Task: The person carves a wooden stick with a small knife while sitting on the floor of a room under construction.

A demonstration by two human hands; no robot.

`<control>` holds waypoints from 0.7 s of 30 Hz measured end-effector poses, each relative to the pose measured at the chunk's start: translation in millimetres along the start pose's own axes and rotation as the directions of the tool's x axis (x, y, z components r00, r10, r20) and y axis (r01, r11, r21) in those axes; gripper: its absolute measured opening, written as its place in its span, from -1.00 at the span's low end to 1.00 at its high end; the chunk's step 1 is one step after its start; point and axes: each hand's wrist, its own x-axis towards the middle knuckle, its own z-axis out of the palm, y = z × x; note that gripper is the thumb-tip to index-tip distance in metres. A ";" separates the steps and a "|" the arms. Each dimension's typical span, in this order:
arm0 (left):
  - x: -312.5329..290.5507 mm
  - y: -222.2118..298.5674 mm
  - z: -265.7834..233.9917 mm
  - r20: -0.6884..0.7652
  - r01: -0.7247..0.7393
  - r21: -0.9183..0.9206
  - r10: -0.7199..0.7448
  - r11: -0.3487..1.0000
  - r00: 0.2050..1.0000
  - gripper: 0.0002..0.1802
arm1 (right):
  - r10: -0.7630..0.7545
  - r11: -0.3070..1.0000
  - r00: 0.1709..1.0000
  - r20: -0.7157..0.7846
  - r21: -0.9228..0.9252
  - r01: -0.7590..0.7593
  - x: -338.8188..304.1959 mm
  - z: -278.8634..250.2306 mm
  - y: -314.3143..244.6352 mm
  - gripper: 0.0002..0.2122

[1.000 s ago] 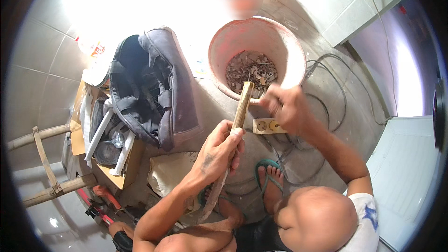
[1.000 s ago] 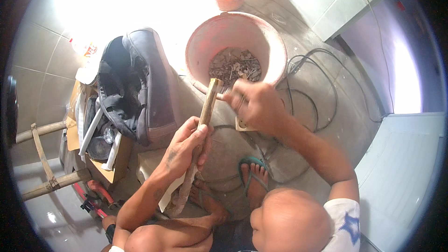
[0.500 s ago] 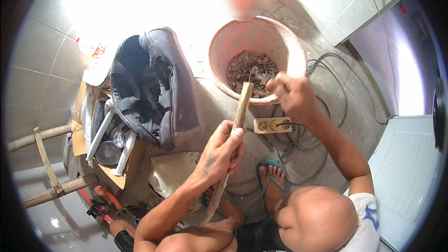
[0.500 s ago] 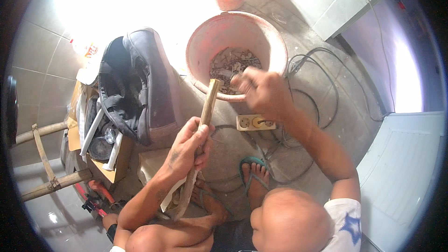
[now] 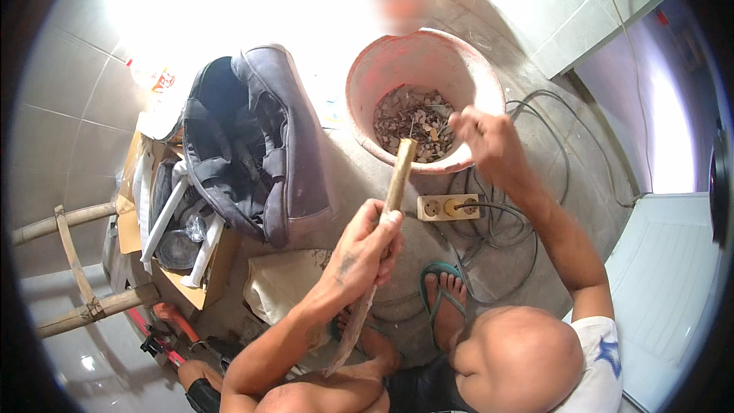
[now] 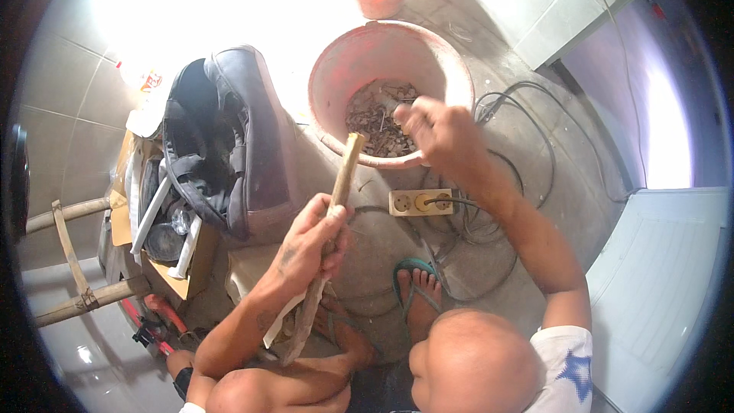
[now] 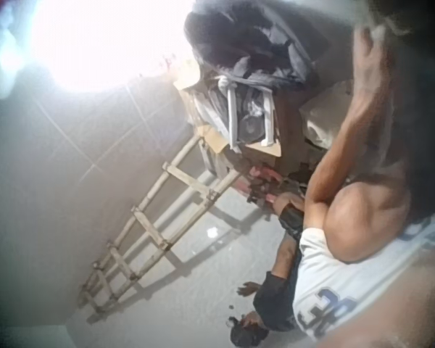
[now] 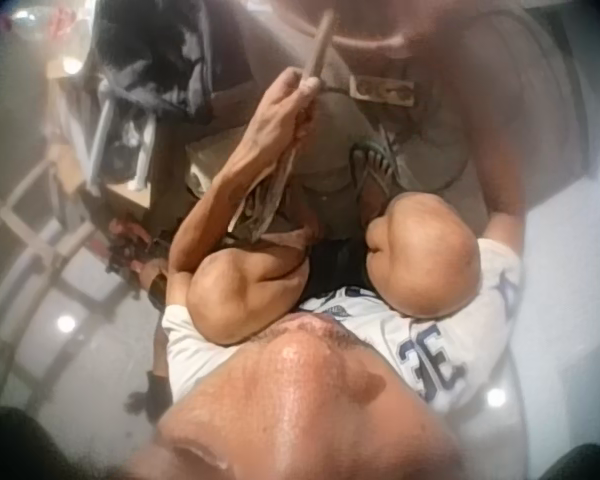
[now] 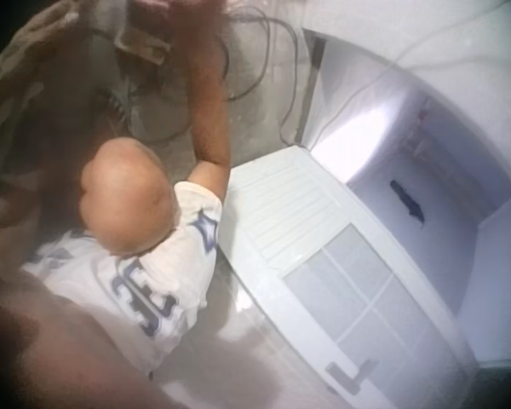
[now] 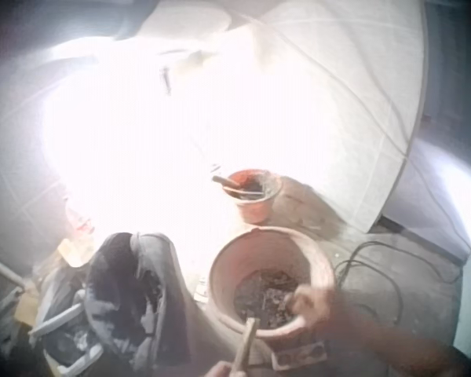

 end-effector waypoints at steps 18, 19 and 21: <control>-3.2 20.4 9.8 0.125 0.016 -0.027 -0.012 1.000 0.992 -0.56 | 0.012 0.998 0.986 -0.164 -0.056 -0.022 28.5 -9.1 6.6 -0.70; -8.2 16.3 8.8 0.134 0.048 -0.046 -0.041 0.998 0.990 -0.57 | 0.056 0.997 0.987 -0.150 -0.039 -0.063 29.8 -15.3 5.1 -0.71; -2.8 15.6 4.2 0.074 -0.018 -0.031 0.020 0.999 0.997 -0.62 | 0.026 1.000 0.996 -0.080 0.020 -0.025 15.0 -6.8 -7.4 -0.71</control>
